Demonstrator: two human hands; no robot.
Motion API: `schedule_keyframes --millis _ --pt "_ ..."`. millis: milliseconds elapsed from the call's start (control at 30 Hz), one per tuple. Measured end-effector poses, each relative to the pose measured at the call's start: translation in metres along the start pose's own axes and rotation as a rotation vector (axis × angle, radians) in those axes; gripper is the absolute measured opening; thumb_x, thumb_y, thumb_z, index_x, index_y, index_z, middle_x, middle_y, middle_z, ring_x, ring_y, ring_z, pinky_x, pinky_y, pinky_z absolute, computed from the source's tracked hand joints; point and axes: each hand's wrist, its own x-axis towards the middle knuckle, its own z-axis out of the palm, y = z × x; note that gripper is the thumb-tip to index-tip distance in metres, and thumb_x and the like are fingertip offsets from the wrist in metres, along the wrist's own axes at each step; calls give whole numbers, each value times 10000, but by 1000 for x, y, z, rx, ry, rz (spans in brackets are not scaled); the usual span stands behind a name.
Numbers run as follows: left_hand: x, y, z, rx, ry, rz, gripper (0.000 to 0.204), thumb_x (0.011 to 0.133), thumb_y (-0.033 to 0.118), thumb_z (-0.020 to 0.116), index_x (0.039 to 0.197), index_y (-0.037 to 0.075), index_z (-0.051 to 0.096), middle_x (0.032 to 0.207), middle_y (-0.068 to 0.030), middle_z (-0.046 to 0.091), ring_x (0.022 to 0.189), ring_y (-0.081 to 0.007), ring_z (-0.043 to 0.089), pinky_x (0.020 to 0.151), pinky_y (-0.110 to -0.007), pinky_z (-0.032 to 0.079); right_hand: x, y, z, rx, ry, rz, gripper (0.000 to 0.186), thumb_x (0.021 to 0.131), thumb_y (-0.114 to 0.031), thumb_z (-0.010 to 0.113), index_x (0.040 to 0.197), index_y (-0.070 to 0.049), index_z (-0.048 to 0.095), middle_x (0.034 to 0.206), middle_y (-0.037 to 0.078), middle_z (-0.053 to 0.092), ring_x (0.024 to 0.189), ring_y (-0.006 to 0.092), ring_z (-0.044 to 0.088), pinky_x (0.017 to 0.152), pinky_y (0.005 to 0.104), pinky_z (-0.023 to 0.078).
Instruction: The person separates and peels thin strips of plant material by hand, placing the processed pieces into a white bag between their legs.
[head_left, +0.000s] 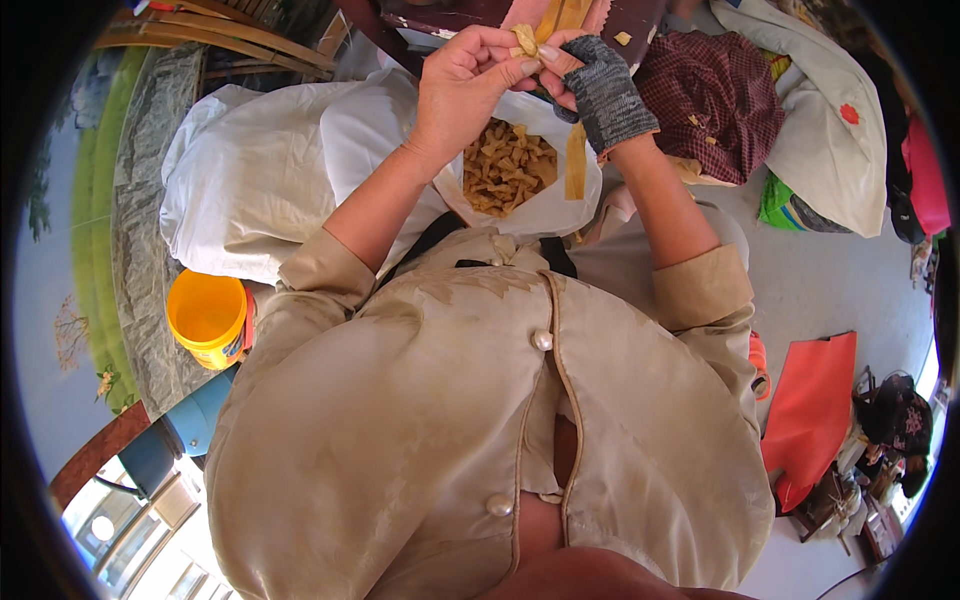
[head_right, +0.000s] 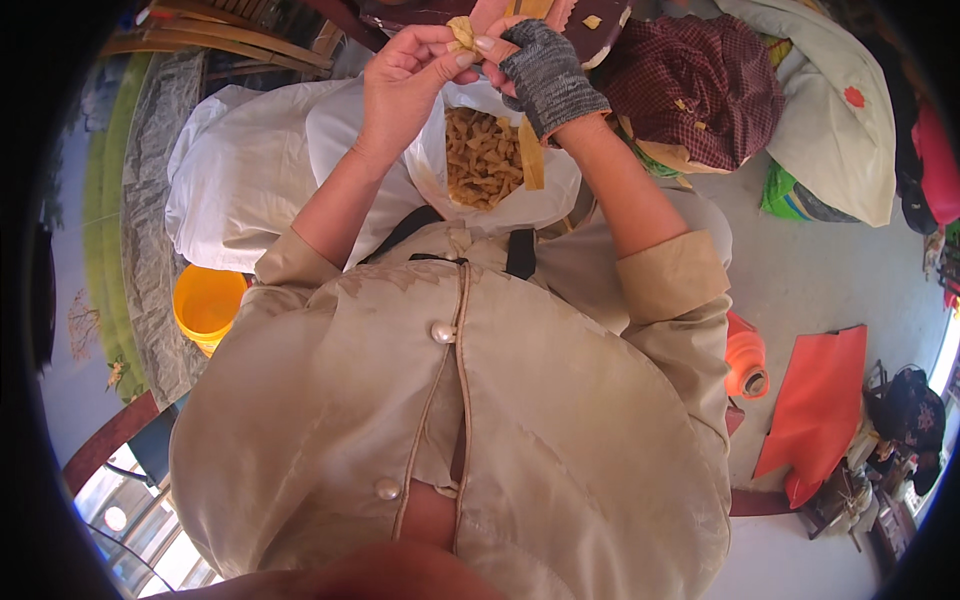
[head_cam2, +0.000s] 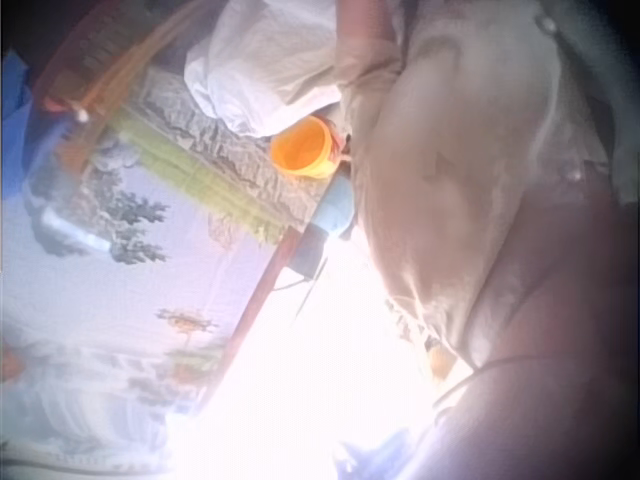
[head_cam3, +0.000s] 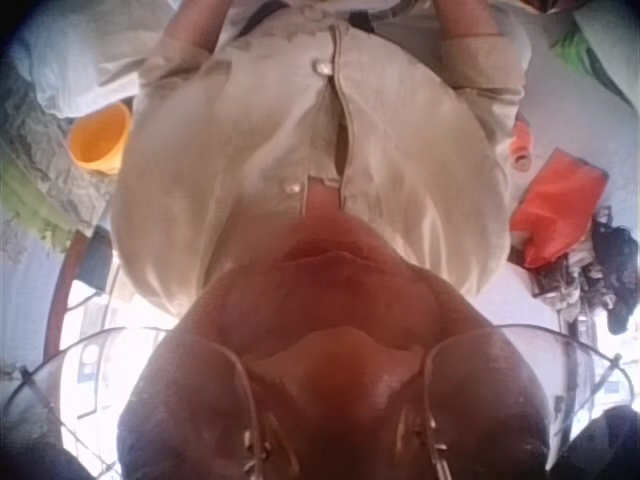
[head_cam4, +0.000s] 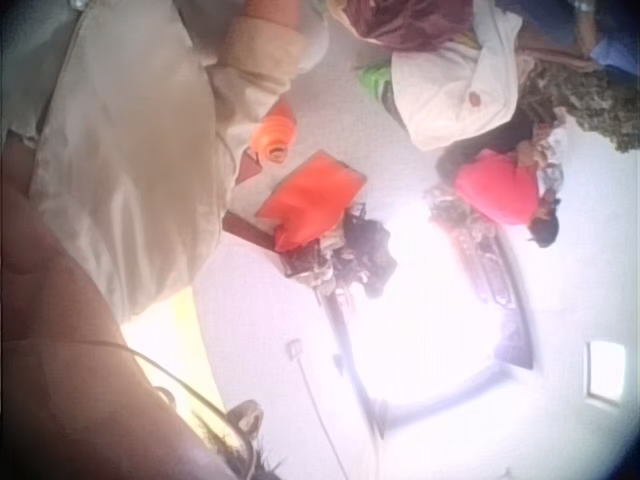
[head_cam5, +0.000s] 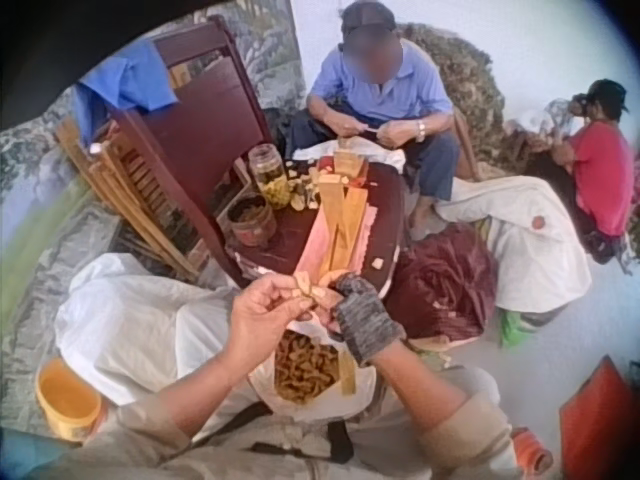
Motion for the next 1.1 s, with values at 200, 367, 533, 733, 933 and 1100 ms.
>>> schedule_keyframes --millis 200,367,533,733,933,1100 --pt "10 -1 -5 65 15 -157 96 825 58 580 902 2 594 795 -38 612 703 -89 582 652 -212 487 6 1 -9 178 -65 134 204 796 -208 623 846 -47 507 549 23 457 407 74 366 359 210 258" --pt "19 0 -15 123 -108 -93 83 818 46 583 890 7 596 781 -22 605 668 -72 562 629 -197 471 15 0 -26 306 -105 109 165 834 -213 574 831 -70 491 528 -10 394 377 64 315 347 203 220" --pt "14 33 -35 371 -81 -46 93 814 27 578 901 7 599 786 -13 602 662 -60 544 632 -186 459 33 7 -65 320 -132 -10 97 818 -150 597 795 -109 511 506 -21 388 402 64 351 358 201 235" --pt "4 21 -41 829 -70 149 252 783 83 616 1031 68 579 963 -25 593 762 -140 577 694 -252 472 11 -2 -20 70 73 -3 137 800 -174 625 787 -80 526 566 25 507 422 63 379 383 187 269" --pt "-8 11 -19 1135 -273 154 254 800 142 568 1048 95 544 965 -76 544 841 -304 550 755 -386 441 3 11 -3 -256 -148 34 180 796 -205 616 800 -58 512 563 34 530 389 57 356 357 196 268" --pt "-3 -19 -35 1339 -249 363 111 764 104 552 862 93 502 871 -51 558 733 -265 561 643 -362 417 5 14 2 -223 -134 34 175 796 -206 604 824 -43 547 623 23 532 503 71 444 447 201 357"
